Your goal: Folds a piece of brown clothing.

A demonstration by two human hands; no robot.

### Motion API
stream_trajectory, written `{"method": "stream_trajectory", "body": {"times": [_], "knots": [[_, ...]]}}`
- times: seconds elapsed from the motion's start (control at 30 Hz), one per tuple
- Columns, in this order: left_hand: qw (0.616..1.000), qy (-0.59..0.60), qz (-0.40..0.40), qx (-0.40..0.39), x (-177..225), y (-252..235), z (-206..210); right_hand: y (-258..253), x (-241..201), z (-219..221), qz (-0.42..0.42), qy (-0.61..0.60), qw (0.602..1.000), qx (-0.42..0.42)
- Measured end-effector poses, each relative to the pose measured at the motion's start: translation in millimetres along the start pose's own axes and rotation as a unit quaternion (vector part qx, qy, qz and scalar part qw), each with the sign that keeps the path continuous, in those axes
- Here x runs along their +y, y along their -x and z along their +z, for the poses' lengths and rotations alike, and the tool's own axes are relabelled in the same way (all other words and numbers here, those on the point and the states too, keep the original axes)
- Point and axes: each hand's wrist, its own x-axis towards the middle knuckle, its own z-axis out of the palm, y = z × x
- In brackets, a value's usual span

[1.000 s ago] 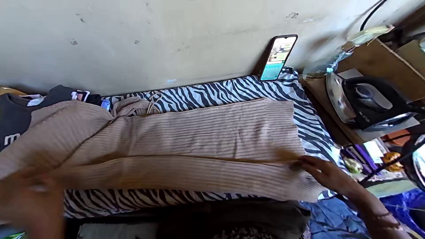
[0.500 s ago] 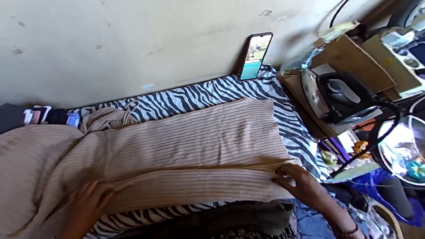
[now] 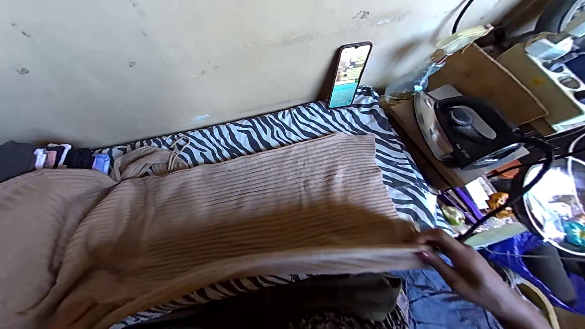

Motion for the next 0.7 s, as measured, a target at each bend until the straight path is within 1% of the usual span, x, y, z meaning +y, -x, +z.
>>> {"method": "stream_trajectory", "body": {"times": [0.03, 0.1, 0.13, 0.2, 0.23, 0.3, 0.37, 0.43, 0.5, 0.53, 0.6, 0.63, 0.7], "knots": [[1.0, 0.003, -0.002, -0.001, -5, 12, 5, 14, -10, -6, 0.009, -0.021, 1.0, -0.008], [1.0, 0.021, 0.008, 0.01, -30, 34, 25, 39, -22, -13, 0.018, -0.049, 0.997, -0.059], [1.0, 0.023, 0.002, 0.01, -39, 43, 35, 50, -21, -11, 0.014, -0.028, 0.995, -0.092], [1.0, 0.022, -0.014, -0.003, -47, 51, 50, 69, -11, 2, 0.008, 0.051, 0.988, -0.148], [1.0, 0.024, -0.016, -0.009, -48, 51, 54, 75, -4, 10, 0.008, 0.08, 0.985, -0.155], [1.0, 0.018, -0.011, -0.017, -53, 45, 57, 80, 14, 19, -0.008, 0.122, 0.984, -0.131], [1.0, -0.002, -0.012, 0.005, -58, 35, 49, 64, 21, 17, -0.017, 0.122, 0.988, -0.092], [0.998, -0.024, -0.022, 0.055, -56, 17, 35, 31, 14, 9, -0.005, 0.096, 0.994, -0.052], [0.992, -0.041, -0.042, 0.108, -48, -9, 27, -3, 17, 8, -0.001, 0.123, 0.992, -0.012], [0.989, -0.058, -0.062, 0.122, -43, -22, 29, -18, 22, 10, 0.002, 0.154, 0.988, -0.006], [0.984, -0.078, -0.11, 0.116, -21, -43, 32, -40, 28, 14, 0.02, 0.216, 0.976, -0.018], [0.984, -0.073, -0.112, 0.116, -7, -53, 29, -50, 25, 16, 0.017, 0.233, 0.972, -0.005], [0.985, -0.048, -0.069, 0.148, 22, -76, 22, -75, 12, 22, -0.007, 0.225, 0.974, 0.036]]}}
